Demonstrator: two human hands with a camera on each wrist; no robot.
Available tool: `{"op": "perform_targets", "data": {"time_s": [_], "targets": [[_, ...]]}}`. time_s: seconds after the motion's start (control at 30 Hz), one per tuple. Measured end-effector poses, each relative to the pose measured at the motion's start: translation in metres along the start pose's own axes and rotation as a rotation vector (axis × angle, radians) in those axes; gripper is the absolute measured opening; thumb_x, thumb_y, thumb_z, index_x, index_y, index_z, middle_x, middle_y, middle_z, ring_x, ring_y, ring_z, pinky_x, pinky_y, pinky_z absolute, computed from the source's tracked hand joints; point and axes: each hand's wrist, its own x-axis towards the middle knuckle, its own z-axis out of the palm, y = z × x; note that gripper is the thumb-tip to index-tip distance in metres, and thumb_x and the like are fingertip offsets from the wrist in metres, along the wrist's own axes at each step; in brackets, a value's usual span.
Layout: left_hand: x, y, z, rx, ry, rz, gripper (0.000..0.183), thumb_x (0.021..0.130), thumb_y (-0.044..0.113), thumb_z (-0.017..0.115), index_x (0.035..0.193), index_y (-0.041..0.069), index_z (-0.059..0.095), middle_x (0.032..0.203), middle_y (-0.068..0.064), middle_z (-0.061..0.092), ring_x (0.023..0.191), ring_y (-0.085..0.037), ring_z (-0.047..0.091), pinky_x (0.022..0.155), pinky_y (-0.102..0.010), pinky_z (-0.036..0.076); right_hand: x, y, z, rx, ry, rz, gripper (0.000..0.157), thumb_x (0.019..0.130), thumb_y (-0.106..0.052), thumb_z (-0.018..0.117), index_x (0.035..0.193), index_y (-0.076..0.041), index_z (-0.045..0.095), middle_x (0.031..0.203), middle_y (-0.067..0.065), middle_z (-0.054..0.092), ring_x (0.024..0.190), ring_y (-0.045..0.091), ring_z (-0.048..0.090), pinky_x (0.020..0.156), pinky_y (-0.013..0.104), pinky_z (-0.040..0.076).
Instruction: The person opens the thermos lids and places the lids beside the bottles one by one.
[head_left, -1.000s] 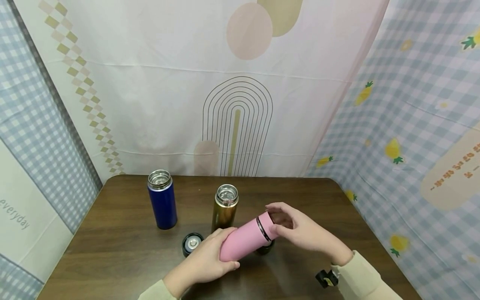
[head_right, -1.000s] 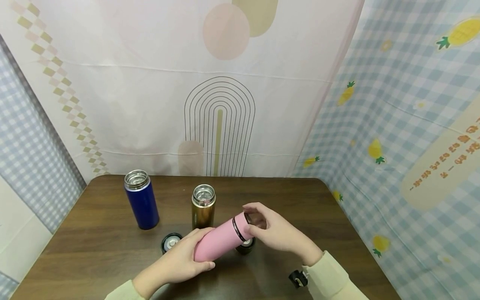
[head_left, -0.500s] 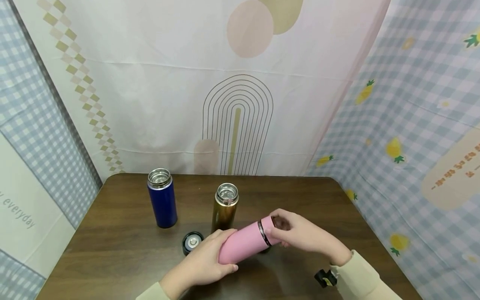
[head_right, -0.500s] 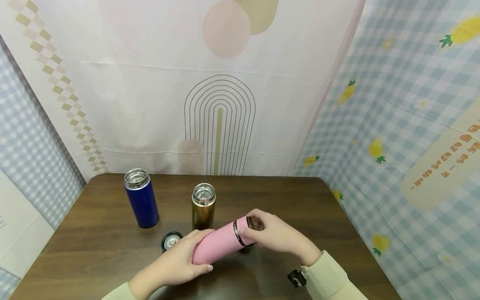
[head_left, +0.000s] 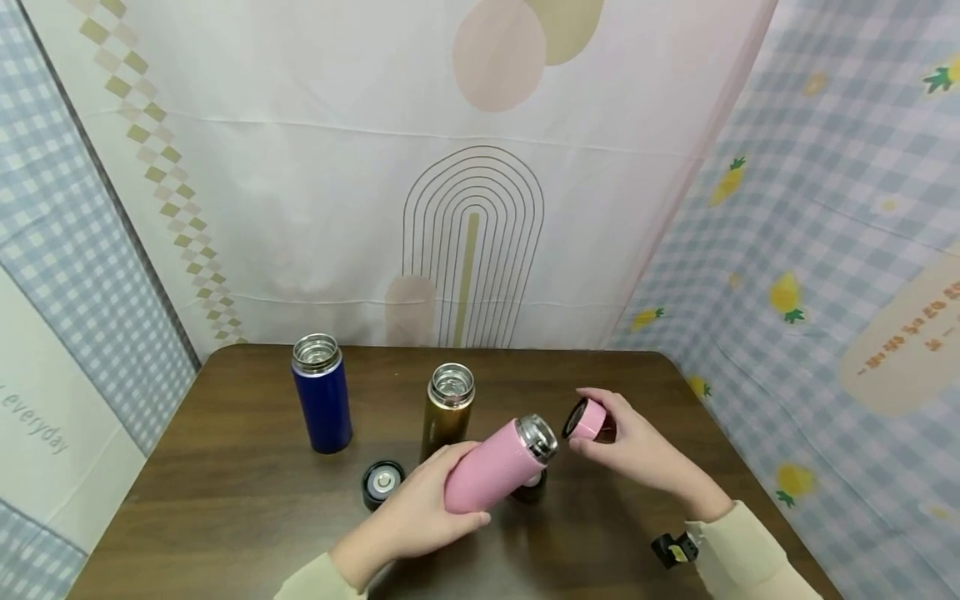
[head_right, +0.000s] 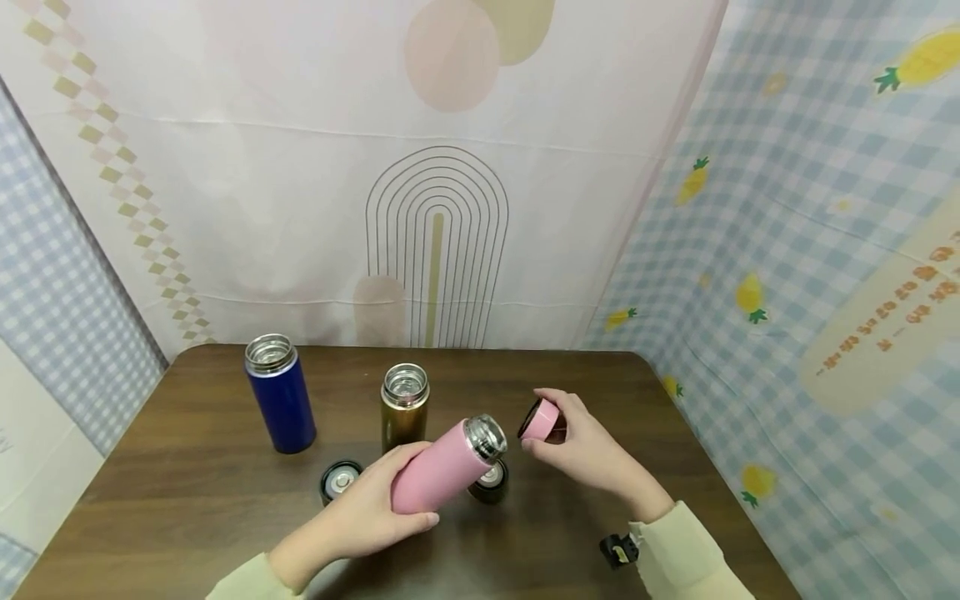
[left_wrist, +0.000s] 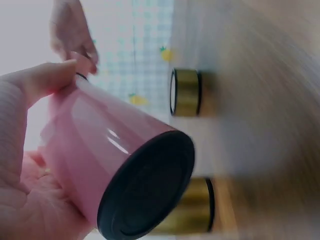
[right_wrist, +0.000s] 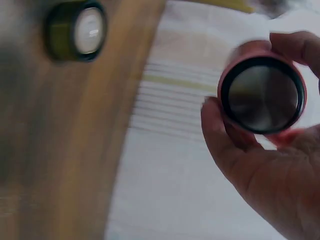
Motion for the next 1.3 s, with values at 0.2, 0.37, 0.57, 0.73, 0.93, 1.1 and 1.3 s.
{"op": "perform_targets", "data": {"time_s": [0.2, 0.37, 0.57, 0.73, 0.93, 1.1, 1.3], "targets": [[0.037, 0.026, 0.022, -0.132, 0.077, -0.014, 0.079, 0.073, 0.038, 0.083, 0.140, 0.029, 0.042, 0.123, 0.011, 0.054, 0.103, -0.010, 0.055, 0.087, -0.037, 0.047, -0.003, 0.047, 0.024, -0.017, 0.116, 0.084, 0.063, 0.079, -0.030, 0.080, 0.128, -0.002, 0.051, 0.111, 0.013, 0.051, 0.093, 0.020, 0.053, 0.074, 0.031, 0.048], [0.072, 0.036, 0.042, -0.199, 0.162, -0.092, 0.083, 0.074, 0.045, 0.081, 0.144, 0.032, 0.038, 0.119, 0.007, 0.055, 0.103, -0.011, 0.053, 0.087, -0.039, 0.046, -0.010, 0.077, 0.050, -0.018, 0.151, 0.168, 0.065, 0.074, -0.024, 0.083, 0.125, 0.000, 0.052, 0.108, 0.012, 0.054, 0.091, 0.018, 0.054, 0.076, 0.031, 0.048], [0.107, 0.018, 0.065, -0.249, 0.357, -0.115, 0.083, 0.076, 0.035, 0.082, 0.145, 0.022, 0.038, 0.130, 0.000, 0.045, 0.111, -0.016, 0.050, 0.095, -0.042, 0.042, -0.014, 0.089, 0.070, 0.077, 0.174, 0.207, 0.066, 0.073, -0.017, 0.084, 0.123, 0.003, 0.046, 0.108, 0.015, 0.055, 0.086, 0.015, 0.059, 0.073, 0.026, 0.050], [0.119, 0.002, 0.075, -0.261, 0.438, -0.155, 0.079, 0.076, 0.025, 0.084, 0.143, 0.023, 0.041, 0.128, -0.003, 0.044, 0.112, -0.019, 0.049, 0.096, -0.044, 0.041, -0.014, 0.093, 0.078, 0.090, 0.171, 0.223, 0.069, 0.074, -0.018, 0.085, 0.126, 0.002, 0.045, 0.109, 0.014, 0.054, 0.085, 0.014, 0.059, 0.073, 0.025, 0.051], [0.118, -0.012, 0.082, -0.225, 0.426, -0.222, 0.080, 0.075, 0.023, 0.084, 0.143, 0.019, 0.042, 0.128, -0.003, 0.049, 0.114, -0.019, 0.050, 0.097, -0.041, 0.040, -0.014, 0.094, 0.081, 0.008, 0.170, 0.194, 0.078, 0.073, -0.020, 0.086, 0.135, 0.000, 0.043, 0.119, 0.011, 0.056, 0.099, 0.016, 0.057, 0.082, 0.031, 0.048], [0.115, -0.019, 0.084, -0.180, 0.416, -0.241, 0.080, 0.074, 0.022, 0.085, 0.142, 0.016, 0.043, 0.128, -0.004, 0.052, 0.115, -0.019, 0.051, 0.098, -0.041, 0.040, -0.013, 0.095, 0.083, -0.023, 0.164, 0.189, 0.079, 0.074, -0.022, 0.085, 0.138, -0.003, 0.042, 0.123, 0.011, 0.056, 0.105, 0.019, 0.057, 0.088, 0.039, 0.046], [0.111, -0.026, 0.087, -0.188, 0.403, -0.237, 0.078, 0.075, 0.016, 0.084, 0.141, 0.013, 0.042, 0.128, -0.007, 0.051, 0.115, -0.022, 0.051, 0.099, -0.043, 0.040, -0.011, 0.095, 0.086, -0.029, 0.140, 0.213, 0.078, 0.076, -0.020, 0.083, 0.138, -0.001, 0.041, 0.128, 0.015, 0.054, 0.116, 0.026, 0.053, 0.096, 0.047, 0.041]]}}
